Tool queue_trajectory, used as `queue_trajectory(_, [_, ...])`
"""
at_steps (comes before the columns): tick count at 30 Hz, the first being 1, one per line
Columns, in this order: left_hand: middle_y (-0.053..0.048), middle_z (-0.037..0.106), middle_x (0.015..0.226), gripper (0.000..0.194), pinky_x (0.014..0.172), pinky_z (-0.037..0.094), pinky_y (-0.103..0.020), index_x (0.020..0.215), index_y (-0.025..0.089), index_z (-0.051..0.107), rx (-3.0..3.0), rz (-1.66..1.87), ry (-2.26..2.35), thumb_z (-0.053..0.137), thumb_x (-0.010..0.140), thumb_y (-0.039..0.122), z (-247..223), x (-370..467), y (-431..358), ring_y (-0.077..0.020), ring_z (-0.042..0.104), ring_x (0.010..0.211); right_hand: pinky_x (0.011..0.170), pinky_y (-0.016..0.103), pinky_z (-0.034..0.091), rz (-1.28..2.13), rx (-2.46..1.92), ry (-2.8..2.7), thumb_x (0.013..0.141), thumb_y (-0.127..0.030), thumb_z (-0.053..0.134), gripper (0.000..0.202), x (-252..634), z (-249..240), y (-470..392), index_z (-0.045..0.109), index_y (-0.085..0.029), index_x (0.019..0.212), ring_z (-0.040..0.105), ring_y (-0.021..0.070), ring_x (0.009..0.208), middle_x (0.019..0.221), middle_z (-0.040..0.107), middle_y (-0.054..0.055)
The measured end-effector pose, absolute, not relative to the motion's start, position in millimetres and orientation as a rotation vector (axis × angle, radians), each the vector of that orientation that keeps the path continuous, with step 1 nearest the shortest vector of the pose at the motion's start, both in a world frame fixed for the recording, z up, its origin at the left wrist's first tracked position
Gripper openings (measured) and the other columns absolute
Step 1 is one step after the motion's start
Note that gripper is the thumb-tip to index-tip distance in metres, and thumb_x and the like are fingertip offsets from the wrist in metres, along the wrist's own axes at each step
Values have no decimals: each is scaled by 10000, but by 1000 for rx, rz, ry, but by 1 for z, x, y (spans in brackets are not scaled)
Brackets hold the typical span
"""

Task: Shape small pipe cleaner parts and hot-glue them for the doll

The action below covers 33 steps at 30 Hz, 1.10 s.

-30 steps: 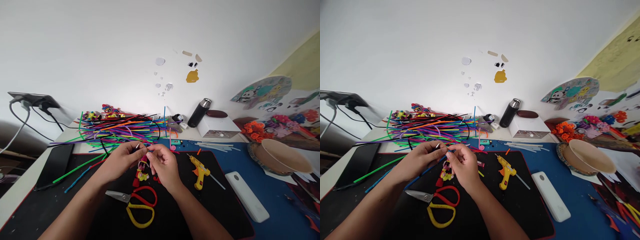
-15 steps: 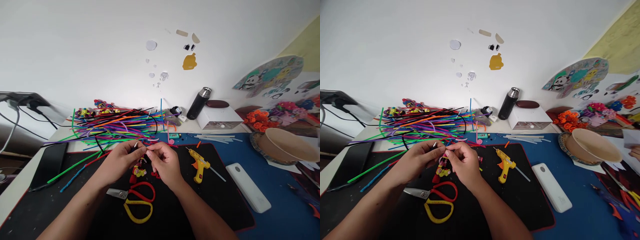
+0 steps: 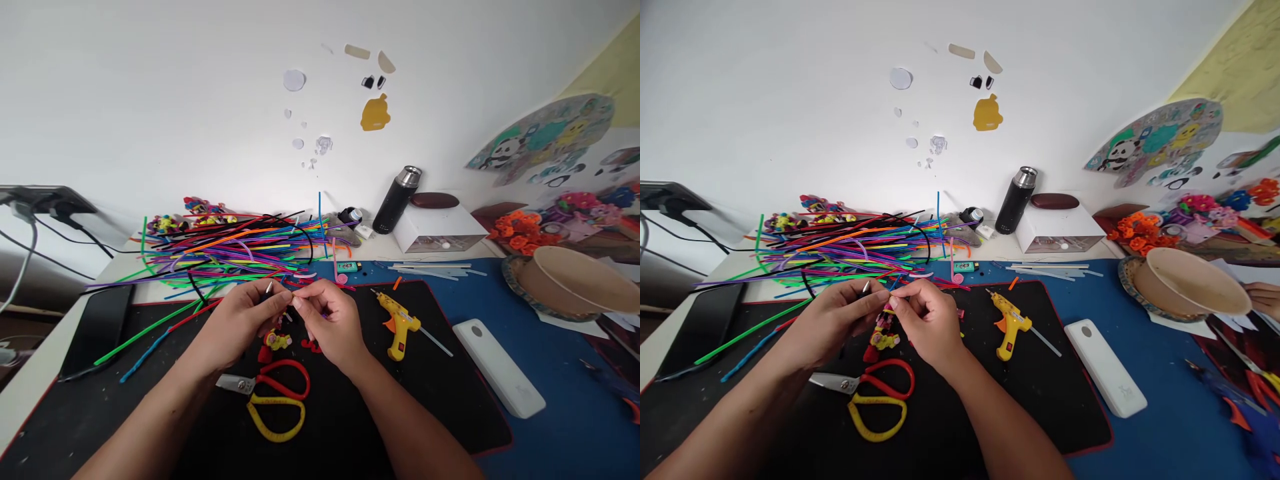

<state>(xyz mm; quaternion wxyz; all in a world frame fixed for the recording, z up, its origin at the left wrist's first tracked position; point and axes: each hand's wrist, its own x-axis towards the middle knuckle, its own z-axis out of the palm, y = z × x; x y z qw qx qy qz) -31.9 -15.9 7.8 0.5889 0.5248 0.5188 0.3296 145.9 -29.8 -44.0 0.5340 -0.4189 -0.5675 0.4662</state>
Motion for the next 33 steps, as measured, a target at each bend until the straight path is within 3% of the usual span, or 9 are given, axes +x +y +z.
queue_trajectory(3, [52, 486, 598, 443, 498, 291, -243, 773, 197, 668, 1354, 784, 1280, 752, 877, 619, 6, -33, -17, -110, 372, 530, 480, 249, 350, 1140, -984, -1343, 1014, -513, 723, 281, 146, -44, -30, 707, -237, 962, 464, 112, 458, 542, 502, -80])
queue_trajectory(8, [5, 655, 717, 375, 631, 419, -263, 810, 200, 721, 1654, 857, 1394, 680, 949, 546, 7, -31, -21, -158, 551, 664, 469, 241, 331, 1177, -966, -1312, 1022, -524, 710, 292, 144, -44, -29, 679, -235, 989, 455, 103, 443, 544, 501, -88])
queue_trajectory(15, [-8, 738, 770, 392, 653, 443, -268, 884, 207, 758, 1830, 846, 1456, 644, 985, 568, 10, -29, -26, -189, 624, 713, 461, 232, 328, 1150, -983, -1304, 1009, -464, 710, 251, 144, -42, -31, 638, -233, 941, 452, 95, 443, 564, 517, -84])
queue_trajectory(22, [21, 636, 678, 478, 577, 421, -249, 833, 198, 721, 1662, 849, 1331, 721, 925, 667, 12, -29, -23, -155, 557, 617, 407, 211, 313, 1257, -935, -1169, 938, -426, 759, 262, 143, -33, -31, 593, -232, 875, 438, 76, 372, 544, 547, -97])
queue_trajectory(26, [3, 699, 779, 440, 622, 462, -245, 911, 194, 743, 1590, 873, 1280, 840, 837, 617, 12, -29, -22, -158, 598, 672, 379, 211, 294, 1335, -917, -1094, 916, -435, 775, 277, 143, -32, -30, 599, -231, 854, 426, 76, 339, 528, 551, -99])
queue_trajectory(33, [-6, 673, 788, 365, 626, 464, -238, 894, 188, 736, 1584, 933, 1270, 785, 903, 550, 10, -27, -23, -143, 567, 677, 377, 204, 285, 1374, -893, -1074, 908, -424, 792, 278, 143, -33, -30, 602, -229, 855, 400, 68, 331, 489, 510, -117])
